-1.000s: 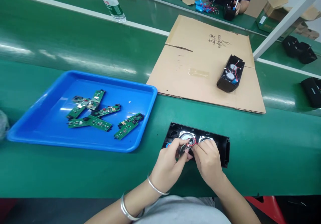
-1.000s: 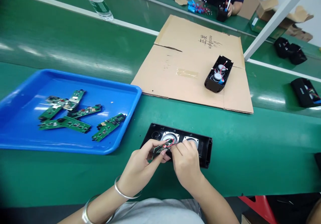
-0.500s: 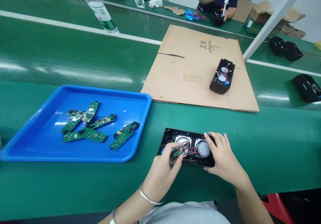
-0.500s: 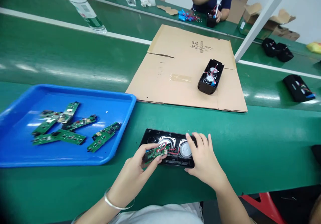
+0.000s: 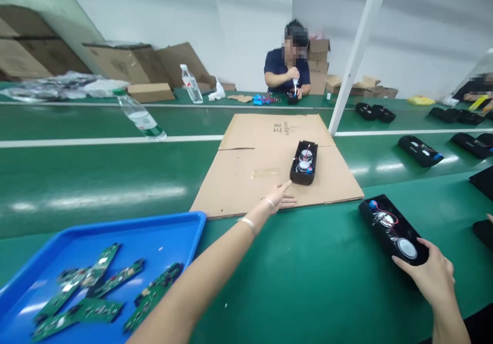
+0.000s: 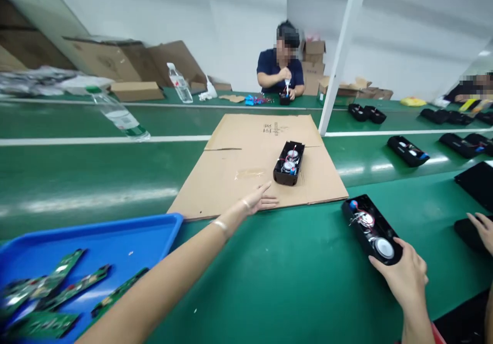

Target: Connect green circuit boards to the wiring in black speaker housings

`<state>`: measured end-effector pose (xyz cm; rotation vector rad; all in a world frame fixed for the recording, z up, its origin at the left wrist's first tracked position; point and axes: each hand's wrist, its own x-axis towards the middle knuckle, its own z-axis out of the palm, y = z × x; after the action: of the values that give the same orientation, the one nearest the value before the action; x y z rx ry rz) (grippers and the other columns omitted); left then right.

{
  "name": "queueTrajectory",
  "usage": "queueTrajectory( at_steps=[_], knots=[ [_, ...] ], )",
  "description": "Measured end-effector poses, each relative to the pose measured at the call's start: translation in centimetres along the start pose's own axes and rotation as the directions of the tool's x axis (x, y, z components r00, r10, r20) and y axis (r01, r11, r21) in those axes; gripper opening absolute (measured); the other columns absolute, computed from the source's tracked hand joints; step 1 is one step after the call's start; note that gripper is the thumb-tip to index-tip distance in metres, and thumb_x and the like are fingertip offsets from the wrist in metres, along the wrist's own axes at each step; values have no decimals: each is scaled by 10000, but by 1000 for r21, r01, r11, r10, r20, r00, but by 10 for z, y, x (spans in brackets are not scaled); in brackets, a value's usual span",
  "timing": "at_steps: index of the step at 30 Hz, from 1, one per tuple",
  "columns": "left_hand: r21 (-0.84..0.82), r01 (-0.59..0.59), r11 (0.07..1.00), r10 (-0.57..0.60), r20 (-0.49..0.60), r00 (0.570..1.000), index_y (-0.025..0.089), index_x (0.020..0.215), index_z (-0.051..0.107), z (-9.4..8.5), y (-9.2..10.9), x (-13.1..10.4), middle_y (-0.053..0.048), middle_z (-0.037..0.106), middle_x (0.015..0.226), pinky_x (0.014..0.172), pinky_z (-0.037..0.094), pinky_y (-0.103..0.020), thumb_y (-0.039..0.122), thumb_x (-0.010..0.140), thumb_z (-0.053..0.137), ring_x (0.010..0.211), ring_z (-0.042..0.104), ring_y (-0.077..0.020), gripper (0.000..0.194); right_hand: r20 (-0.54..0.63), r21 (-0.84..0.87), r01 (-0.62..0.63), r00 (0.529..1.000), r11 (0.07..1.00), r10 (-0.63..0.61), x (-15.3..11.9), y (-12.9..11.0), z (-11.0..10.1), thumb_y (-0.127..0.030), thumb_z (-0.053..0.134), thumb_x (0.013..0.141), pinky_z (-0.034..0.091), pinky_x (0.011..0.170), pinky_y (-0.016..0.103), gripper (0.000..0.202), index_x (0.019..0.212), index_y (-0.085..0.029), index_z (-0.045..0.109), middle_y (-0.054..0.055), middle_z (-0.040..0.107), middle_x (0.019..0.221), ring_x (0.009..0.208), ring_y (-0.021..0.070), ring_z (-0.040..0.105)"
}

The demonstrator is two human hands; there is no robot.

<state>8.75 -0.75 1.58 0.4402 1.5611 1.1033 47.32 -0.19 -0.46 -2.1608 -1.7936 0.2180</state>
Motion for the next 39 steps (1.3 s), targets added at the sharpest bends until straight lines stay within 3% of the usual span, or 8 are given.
queueTrajectory(
  at_steps=[8, 13, 17, 19, 23, 26, 32, 39],
  knots=[
    [-17, 67, 998, -66, 50, 997, 152, 1129, 515, 31, 30, 64, -82, 576, 1094, 738, 515, -383, 332, 859, 515, 888, 597, -190, 325, -40, -43, -117, 993, 992, 115, 43, 48, 4, -689, 536, 556, 338, 775, 677, 755, 1105, -171, 544, 248, 488, 1205, 1111, 500, 406],
    [71, 95, 993, -101, 78, 992, 141, 1077, 541, 1, 2, 29, -66, 612, 1003, 677, 530, -341, 333, 865, 506, 798, 616, -159, 288, -369, 24, 96, 926, 995, -80, 3, 10, 2, -602, 453, 723, 279, 914, 660, 573, 1136, -211, 523, 192, 381, 1343, 1246, 423, 292],
    [156, 73, 985, -96, 145, 985, 117, 909, 614, -57, -28, -33, 1, 659, 647, 500, 525, -264, 262, 818, 557, 530, 630, -143, 181, -188, 349, 475, 880, 808, -437, -35, -37, 12, -499, 530, 752, 517, 786, 439, 414, 1024, -190, 576, 129, 642, 995, 856, 291, 631],
    [190, 69, 979, -107, 198, 974, 117, 819, 649, -83, -40, -64, 15, 621, 460, 429, 498, -253, 136, 746, 564, 436, 629, -178, 114, 16, 545, 556, 742, 628, -671, -59, -67, 24, -438, 557, 772, 564, 607, 302, 328, 988, -196, 604, 78, 673, 837, 655, 208, 651],
    [260, 80, 962, -147, 250, 957, 110, 757, 660, -107, -59, -105, 38, 589, 374, 409, 479, -247, -1, 690, 528, 357, 605, -164, 185, 213, 693, 624, 302, 362, -929, -121, -133, 50, -321, 566, 803, 526, 479, 201, 335, 1126, -234, 564, 63, 657, 939, 511, 115, 602],
    [310, 74, 948, -144, 210, 967, 104, 784, 637, -113, -69, -118, 57, 621, 471, 428, 502, -221, 30, 753, 572, 359, 581, -101, 103, 204, 657, 716, 133, 236, -970, -162, -172, 70, -332, 571, 796, 518, 466, 242, 407, 1186, -227, 521, 78, 650, 977, 464, 121, 576],
    [407, -34, 913, 134, -219, 966, 120, 985, 595, -176, -71, -131, 6, 651, 771, 594, 539, -268, 251, 884, 479, 644, 639, -120, 202, 158, 583, 758, 249, 294, -955, -186, -202, 82, -393, 318, 914, 490, 500, 284, 401, 1069, -178, 619, 56, 646, 675, 515, 182, 593],
    [533, 260, 805, 267, -718, 643, 150, 1065, 555, -294, -87, -146, -71, 591, 1078, 796, 488, -417, 315, 848, 534, 939, 587, -211, 273, 386, 738, 372, 453, 564, -804, -191, -220, 66, -522, 429, 846, 416, 431, 248, 548, 1224, -137, 529, -3, 569, 564, 436, 138, 492]
  ],
)
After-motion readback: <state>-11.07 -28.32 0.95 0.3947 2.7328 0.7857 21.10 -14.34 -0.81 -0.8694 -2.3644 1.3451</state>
